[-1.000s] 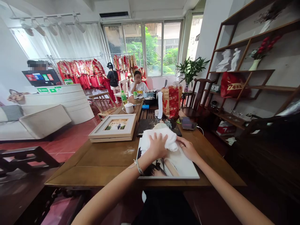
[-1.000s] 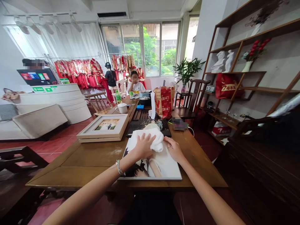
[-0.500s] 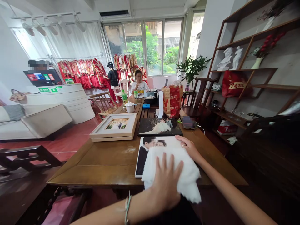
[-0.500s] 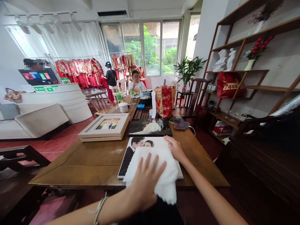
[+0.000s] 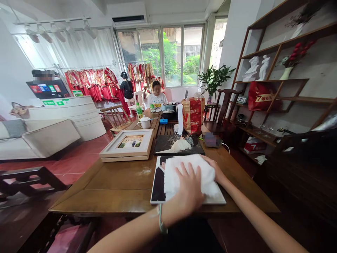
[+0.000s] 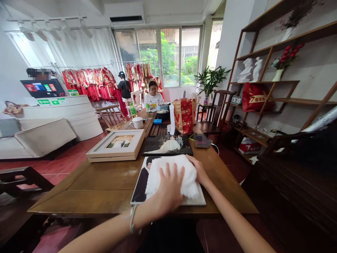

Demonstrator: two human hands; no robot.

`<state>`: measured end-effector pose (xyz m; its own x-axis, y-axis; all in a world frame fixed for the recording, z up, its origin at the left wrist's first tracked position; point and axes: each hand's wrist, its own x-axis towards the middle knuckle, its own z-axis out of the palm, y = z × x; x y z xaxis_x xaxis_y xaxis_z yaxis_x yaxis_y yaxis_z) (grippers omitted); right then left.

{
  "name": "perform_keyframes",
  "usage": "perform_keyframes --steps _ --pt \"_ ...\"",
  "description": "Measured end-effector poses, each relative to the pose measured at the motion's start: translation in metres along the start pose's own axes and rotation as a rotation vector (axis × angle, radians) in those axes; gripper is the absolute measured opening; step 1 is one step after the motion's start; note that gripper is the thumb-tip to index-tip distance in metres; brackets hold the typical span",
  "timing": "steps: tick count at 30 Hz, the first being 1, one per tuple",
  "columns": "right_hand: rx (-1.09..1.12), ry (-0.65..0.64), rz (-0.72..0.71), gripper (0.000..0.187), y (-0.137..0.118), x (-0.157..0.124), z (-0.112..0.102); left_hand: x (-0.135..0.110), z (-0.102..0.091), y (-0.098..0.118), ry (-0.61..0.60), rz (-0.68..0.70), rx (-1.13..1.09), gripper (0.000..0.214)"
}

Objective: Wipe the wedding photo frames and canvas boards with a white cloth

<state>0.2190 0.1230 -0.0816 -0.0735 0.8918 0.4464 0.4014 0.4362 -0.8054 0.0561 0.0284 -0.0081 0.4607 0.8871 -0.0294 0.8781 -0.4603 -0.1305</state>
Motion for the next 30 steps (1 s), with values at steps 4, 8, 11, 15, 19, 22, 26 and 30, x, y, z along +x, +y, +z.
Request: perform_keyframes --steps 4,8,11,15,19,22,26,30 --pt "-0.009 0.027 0.025 0.037 0.007 0.002 0.003 -0.052 0.005 0.023 -0.059 0.19 -0.067 0.092" --pt "-0.036 0.031 0.06 0.039 0.008 0.004 0.004 -0.063 0.004 0.027 -0.077 0.223 -0.109 0.095" --pt "-0.012 0.002 0.022 0.036 0.006 0.004 0.002 -0.042 0.004 0.016 -0.009 0.144 -0.071 0.095" --pt "-0.033 0.019 0.011 0.038 0.003 0.001 0.002 0.006 0.005 -0.012 0.056 -0.033 0.005 0.085" --pt "-0.1 0.041 0.004 0.045 0.001 0.0 0.004 0.047 0.001 -0.038 0.076 -0.079 0.003 0.077" --pt "-0.122 0.029 -0.005 0.046 0.0 0.0 0.004 0.054 -0.004 -0.044 0.077 -0.052 -0.011 0.074" --pt "-0.098 0.018 0.001 0.042 0.001 0.0 0.003 0.022 -0.003 -0.034 0.04 -0.007 -0.043 0.077" --pt "-0.093 0.035 0.005 0.041 0.001 0.0 0.005 -0.038 0.025 -0.019 0.036 0.187 -0.142 0.091"
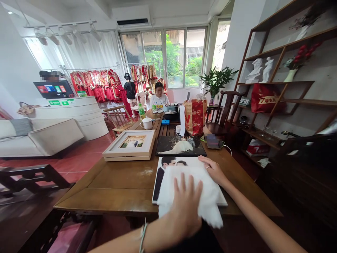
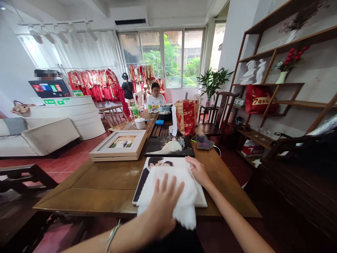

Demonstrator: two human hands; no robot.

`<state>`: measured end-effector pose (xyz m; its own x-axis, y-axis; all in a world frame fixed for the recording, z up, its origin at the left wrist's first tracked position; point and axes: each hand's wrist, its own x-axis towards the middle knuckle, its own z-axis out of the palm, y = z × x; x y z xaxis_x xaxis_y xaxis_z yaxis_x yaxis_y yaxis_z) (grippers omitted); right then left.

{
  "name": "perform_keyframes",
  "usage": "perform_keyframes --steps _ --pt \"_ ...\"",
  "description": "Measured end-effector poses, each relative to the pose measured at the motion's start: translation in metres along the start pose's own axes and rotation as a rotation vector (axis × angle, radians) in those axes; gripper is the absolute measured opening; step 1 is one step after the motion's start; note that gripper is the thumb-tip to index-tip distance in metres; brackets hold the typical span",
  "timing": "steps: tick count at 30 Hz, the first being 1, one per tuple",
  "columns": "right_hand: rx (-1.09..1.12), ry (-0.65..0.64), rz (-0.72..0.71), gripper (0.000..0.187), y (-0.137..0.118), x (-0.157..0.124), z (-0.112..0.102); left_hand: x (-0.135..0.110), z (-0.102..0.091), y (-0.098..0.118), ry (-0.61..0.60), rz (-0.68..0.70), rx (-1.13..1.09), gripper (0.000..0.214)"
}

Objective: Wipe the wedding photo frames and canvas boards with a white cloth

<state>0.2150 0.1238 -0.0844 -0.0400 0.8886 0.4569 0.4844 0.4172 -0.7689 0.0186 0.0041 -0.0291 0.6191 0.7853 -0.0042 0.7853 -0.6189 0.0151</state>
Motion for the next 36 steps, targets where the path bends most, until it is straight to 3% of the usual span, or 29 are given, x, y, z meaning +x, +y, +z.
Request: perform_keyframes --steps 3,6,14,17,21,25,29,32,36 --pt "-0.018 0.01 0.02 0.043 -0.001 0.0 0.002 -0.03 0.023 0.006 0.026 0.089 -0.051 0.102" --pt "-0.028 0.005 0.022 0.043 -0.003 0.0 0.001 -0.028 0.026 0.0 0.039 0.081 -0.053 0.101" --pt "-0.025 -0.003 -0.009 0.043 0.003 0.0 -0.001 0.067 -0.022 -0.048 0.014 -0.1 0.021 0.075" --pt "-0.066 0.009 -0.002 0.043 0.003 0.0 -0.001 0.084 -0.031 -0.063 0.018 -0.111 0.012 0.067" --pt "-0.071 -0.007 -0.01 0.042 -0.002 -0.001 -0.002 0.062 -0.027 -0.058 0.01 -0.119 -0.002 0.071" --pt "-0.069 -0.017 -0.001 0.043 -0.006 -0.002 -0.002 -0.001 -0.003 -0.029 0.003 -0.1 -0.019 0.087" --pt "-0.068 -0.016 0.002 0.043 -0.002 -0.002 -0.002 -0.049 0.013 -0.015 0.002 0.048 -0.081 0.104" --pt "-0.073 -0.018 -0.003 0.043 0.002 -0.003 -0.002 -0.043 0.005 -0.032 0.013 0.05 -0.087 0.096" --pt "-0.089 -0.026 -0.014 0.042 0.005 -0.003 -0.003 0.008 -0.015 -0.074 0.048 -0.019 -0.023 0.08"
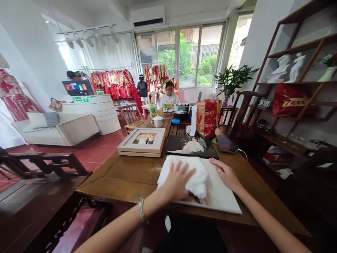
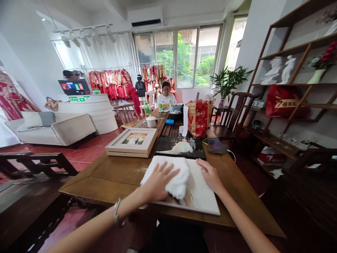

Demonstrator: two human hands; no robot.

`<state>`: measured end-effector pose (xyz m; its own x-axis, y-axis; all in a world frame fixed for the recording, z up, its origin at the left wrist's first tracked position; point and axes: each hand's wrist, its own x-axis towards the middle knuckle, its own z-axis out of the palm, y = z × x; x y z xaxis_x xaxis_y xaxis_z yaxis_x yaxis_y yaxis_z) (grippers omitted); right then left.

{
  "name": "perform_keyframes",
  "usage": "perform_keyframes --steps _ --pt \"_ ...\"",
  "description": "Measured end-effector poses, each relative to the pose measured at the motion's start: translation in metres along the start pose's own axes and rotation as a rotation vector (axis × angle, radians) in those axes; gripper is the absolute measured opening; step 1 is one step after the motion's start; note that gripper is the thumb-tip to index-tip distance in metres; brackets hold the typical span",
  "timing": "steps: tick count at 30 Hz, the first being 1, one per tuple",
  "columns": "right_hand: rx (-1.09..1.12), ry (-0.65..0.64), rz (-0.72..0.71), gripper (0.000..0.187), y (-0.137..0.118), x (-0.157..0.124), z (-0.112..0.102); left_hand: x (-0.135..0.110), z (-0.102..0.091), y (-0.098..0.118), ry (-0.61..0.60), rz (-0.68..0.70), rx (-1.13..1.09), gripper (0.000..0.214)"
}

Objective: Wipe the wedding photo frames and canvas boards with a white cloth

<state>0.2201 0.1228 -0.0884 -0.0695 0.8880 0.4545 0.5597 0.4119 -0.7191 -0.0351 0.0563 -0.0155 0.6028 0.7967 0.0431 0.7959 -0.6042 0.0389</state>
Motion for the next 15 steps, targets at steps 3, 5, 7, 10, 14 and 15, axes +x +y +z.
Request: perform_keyframes --steps 3,5,7,10,14,15 --pt "-0.013 0.006 0.005 0.041 -0.001 0.0 -0.001 0.037 -0.005 -0.022 0.027 -0.059 0.016 0.074" --pt "-0.013 0.01 0.011 0.042 -0.002 0.0 -0.001 0.047 -0.006 -0.027 0.033 -0.084 0.011 0.072" --pt "-0.009 0.014 0.013 0.042 -0.004 0.0 -0.001 0.043 -0.006 -0.027 0.031 -0.084 0.003 0.071" --pt "-0.002 0.021 0.003 0.043 -0.005 0.0 0.0 0.014 -0.006 -0.019 0.018 -0.082 -0.018 0.076" --pt "0.005 0.03 0.003 0.043 -0.006 0.0 0.001 -0.043 -0.006 -0.001 -0.032 -0.108 -0.051 0.093" --pt "0.007 0.032 0.006 0.043 -0.007 0.0 0.001 -0.056 -0.006 0.005 -0.054 -0.111 -0.059 0.095"
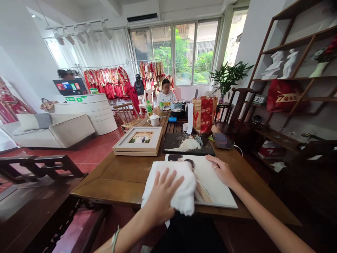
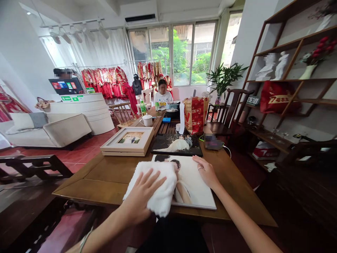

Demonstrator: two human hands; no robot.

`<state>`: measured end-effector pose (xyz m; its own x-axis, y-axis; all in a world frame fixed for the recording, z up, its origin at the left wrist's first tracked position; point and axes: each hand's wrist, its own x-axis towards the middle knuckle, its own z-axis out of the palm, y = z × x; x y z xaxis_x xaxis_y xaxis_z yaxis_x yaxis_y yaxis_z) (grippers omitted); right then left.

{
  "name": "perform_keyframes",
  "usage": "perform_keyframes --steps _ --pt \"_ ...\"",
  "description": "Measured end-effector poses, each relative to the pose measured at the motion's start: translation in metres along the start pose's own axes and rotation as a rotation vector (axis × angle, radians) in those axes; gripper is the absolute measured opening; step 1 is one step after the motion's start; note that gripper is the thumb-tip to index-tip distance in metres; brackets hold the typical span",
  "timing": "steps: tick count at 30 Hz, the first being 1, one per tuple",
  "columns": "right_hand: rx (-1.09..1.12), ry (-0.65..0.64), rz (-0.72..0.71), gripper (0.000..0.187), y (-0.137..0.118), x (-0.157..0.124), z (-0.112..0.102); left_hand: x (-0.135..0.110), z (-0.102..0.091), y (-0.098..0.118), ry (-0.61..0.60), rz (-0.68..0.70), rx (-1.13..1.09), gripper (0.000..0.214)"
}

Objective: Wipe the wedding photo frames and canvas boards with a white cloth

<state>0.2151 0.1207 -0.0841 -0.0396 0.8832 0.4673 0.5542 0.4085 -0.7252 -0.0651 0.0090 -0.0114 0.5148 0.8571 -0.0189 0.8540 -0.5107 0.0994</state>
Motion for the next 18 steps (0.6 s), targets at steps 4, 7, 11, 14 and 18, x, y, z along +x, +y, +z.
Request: perform_keyframes --steps 4,7,11,14,18 --pt "0.006 -0.002 0.02 0.043 -0.003 0.0 0.001 -0.026 0.0 0.013 -0.086 -0.01 -0.026 0.097" --pt "0.008 -0.009 0.025 0.043 -0.006 0.001 0.0 -0.015 -0.001 0.013 -0.061 -0.01 -0.013 0.096" --pt "0.009 -0.011 0.021 0.042 -0.009 0.001 -0.003 0.032 -0.002 -0.001 0.041 0.013 0.019 0.086" --pt "-0.003 -0.014 0.033 0.037 -0.012 0.001 -0.004 0.071 -0.005 -0.014 0.095 -0.019 0.058 0.075" --pt "-0.036 -0.004 0.037 0.032 -0.016 0.0 -0.004 0.099 -0.009 -0.024 0.124 -0.058 0.075 0.068"
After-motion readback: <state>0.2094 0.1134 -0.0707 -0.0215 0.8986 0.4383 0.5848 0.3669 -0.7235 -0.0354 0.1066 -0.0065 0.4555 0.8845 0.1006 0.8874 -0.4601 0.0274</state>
